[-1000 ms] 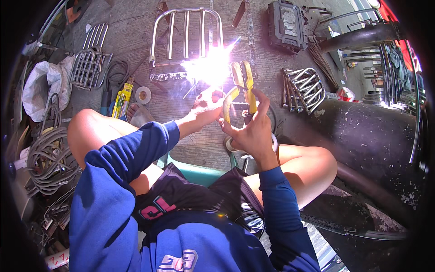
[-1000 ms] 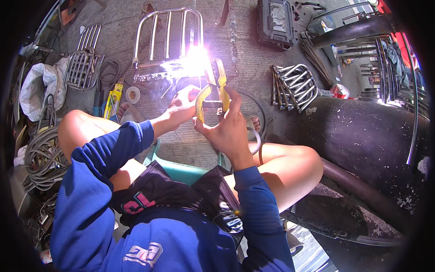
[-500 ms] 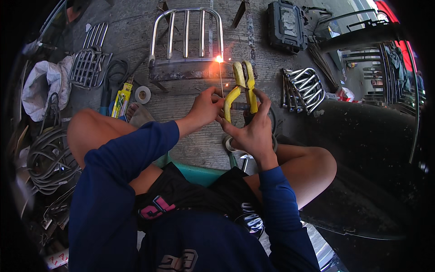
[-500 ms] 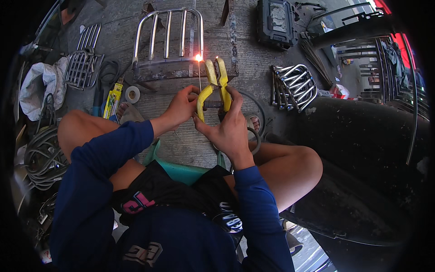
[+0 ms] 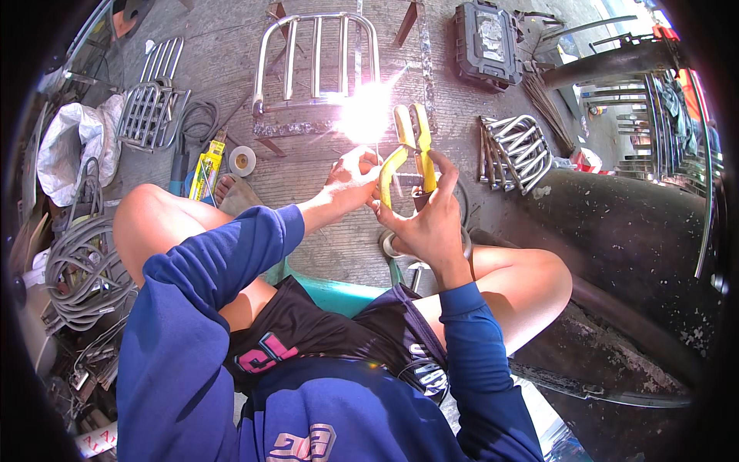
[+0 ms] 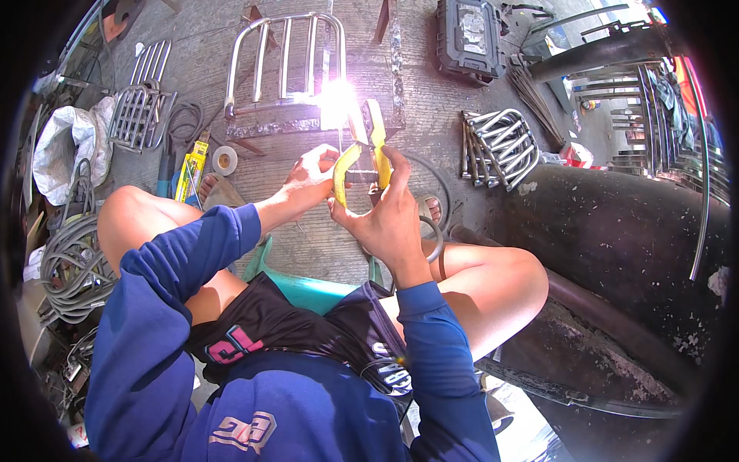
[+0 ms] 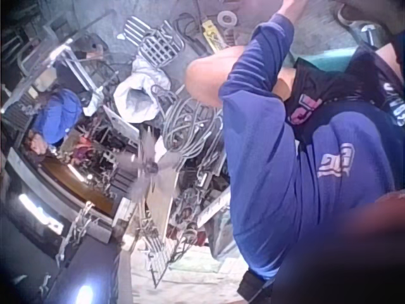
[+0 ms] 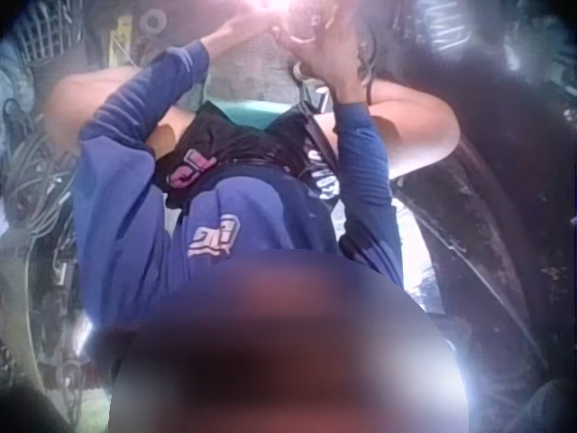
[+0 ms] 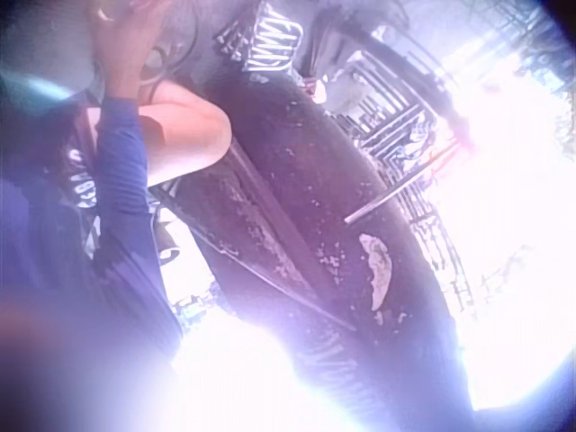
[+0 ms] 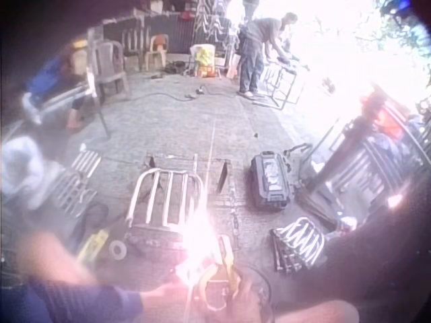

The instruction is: The person welds a small metal frame using a handheld welding tool. They hold the frame with a clamp, strike an arc, and weld along the joints while seated on a low stool. The person repositions the frame and continues welding different sections.

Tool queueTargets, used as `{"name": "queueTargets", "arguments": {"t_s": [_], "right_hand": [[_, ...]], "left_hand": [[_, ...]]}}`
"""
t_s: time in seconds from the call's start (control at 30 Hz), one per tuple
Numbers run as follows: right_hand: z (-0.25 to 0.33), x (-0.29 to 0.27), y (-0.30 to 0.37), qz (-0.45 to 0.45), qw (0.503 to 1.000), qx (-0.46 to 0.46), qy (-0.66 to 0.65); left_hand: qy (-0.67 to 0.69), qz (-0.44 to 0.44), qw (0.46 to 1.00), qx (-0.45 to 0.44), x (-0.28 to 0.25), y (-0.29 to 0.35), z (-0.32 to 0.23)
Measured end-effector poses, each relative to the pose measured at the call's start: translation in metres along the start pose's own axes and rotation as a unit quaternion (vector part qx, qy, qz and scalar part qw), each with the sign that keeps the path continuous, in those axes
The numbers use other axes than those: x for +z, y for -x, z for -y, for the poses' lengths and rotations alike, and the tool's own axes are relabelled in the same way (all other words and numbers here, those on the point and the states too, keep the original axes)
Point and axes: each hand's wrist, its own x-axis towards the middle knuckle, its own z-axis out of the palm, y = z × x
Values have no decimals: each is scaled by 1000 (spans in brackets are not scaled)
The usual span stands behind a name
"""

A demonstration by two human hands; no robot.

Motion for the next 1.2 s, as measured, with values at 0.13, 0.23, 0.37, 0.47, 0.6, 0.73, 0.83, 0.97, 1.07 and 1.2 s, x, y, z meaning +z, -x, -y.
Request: {"name": "queueTargets", "arguments": {"t_s": [0.13, 0.23, 0.37, 0.47, 0.6, 0.73, 0.83, 0.97, 1.07, 1.2], "right_hand": [[-2, 1, 0, -8, 1000, -17, 14], [-3, 2, 0, -8, 1000, -19, 23], [-2, 1, -1, -6, 999, -36, 33], [0, 0, -2, -8, 999, -22, 37], [1, 1, -2, -8, 999, -36, 15], [1, 3, -1, -6, 999, -23, 34], [0, 2, -3, -29, 999, -34, -6], [1, 0, -3, -27, 999, -37, 25], [4, 0, -2, -17, 999, -24, 17], [6, 0, -1, -11, 999, -19, 29]], "left_hand": [[37, 3, 999, 38, 2, 1, 3], [19, -4, 1000, 21, 2, 0, 2], [2, -4, 1000, -14, 0, -2, -1], [5, 6, 1000, -18, -1, -4, -1], [1, -7, 1000, 1, -1, -6, 6], [30, 33, 999, 29, -4, -7, 12], [-5, 6, 1000, 26, -4, -8, 11], [2, 13, 1000, 22, -2, -7, 9], [30, -17, 998, 44, 0, -6, 8], [23, -14, 999, 39, 0, -5, 7]]}}
